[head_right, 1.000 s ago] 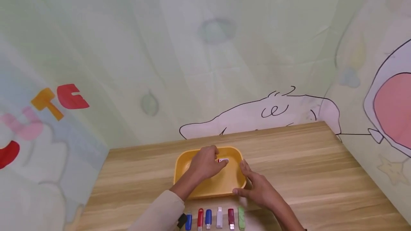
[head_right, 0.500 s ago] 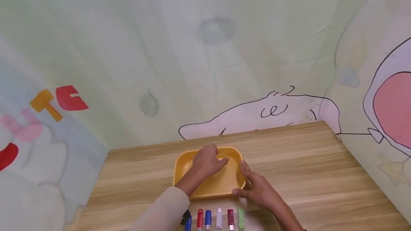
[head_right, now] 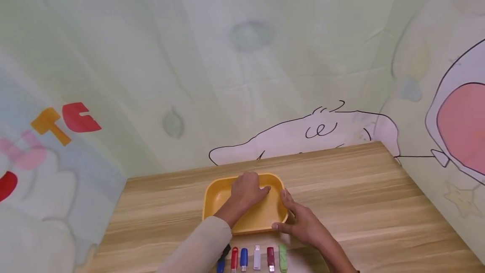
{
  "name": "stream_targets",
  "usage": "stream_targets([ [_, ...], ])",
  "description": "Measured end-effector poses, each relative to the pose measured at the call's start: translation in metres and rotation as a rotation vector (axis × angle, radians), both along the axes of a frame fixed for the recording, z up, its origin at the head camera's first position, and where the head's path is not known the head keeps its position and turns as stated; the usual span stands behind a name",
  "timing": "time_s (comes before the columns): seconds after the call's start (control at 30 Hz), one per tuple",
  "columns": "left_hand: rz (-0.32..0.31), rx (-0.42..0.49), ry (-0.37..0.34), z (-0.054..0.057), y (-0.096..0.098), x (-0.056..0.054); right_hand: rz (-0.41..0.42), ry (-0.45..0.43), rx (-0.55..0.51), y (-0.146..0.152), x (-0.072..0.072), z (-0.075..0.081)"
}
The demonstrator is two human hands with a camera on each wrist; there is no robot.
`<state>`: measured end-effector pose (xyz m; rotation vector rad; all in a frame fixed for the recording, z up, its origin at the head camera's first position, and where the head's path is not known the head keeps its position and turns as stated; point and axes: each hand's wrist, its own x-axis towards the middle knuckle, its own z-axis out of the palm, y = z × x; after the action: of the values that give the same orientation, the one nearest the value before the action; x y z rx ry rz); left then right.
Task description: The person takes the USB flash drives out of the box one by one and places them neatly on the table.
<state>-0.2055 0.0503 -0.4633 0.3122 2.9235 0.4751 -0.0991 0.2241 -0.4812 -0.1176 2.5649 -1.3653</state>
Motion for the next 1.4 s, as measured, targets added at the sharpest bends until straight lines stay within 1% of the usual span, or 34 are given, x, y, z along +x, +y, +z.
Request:
stream_targets([
  [0.1,-0.003,-0.023,0.006,-0.004,0.002,-0.003,0.004,0.007,0.0,0.0,-0.001,-0.001],
  [0.17,-0.011,-0.038,0.03,-0.008,0.003,-0.005,0.004,0.009,0.001,-0.001,-0.001,-0.001],
  [0.37,-0.026,-0.139,0.088,-0.015,0.008,-0.007,-0.002,0.001,0.001,-0.001,-0.001,-0.001],
  [0.53,-0.016,-0.178,0.116,-0.018,0.012,-0.005,0.006,0.011,0.002,0.0,0.0,-0.001],
  [0.73,-0.002,-0.198,0.125,-0.02,0.017,-0.004,0.024,0.032,-0.006,0.0,0.001,0.0],
  [0.8,-0.003,-0.211,0.127,-0.021,0.018,-0.004,0.022,0.031,-0.009,0.0,0.001,0.0],
  [1.03,-0.013,-0.246,0.172,-0.023,0.02,-0.004,0.017,0.016,-0.006,0.001,0.0,-0.001],
  [1.2,-0.032,-0.238,0.169,-0.022,0.019,-0.002,-0.004,-0.014,-0.015,-0.001,0.0,0.0],
  [1.4,-0.054,-0.237,0.13,-0.017,0.021,0.001,-0.01,-0.023,0.0,0.0,-0.001,-0.001],
])
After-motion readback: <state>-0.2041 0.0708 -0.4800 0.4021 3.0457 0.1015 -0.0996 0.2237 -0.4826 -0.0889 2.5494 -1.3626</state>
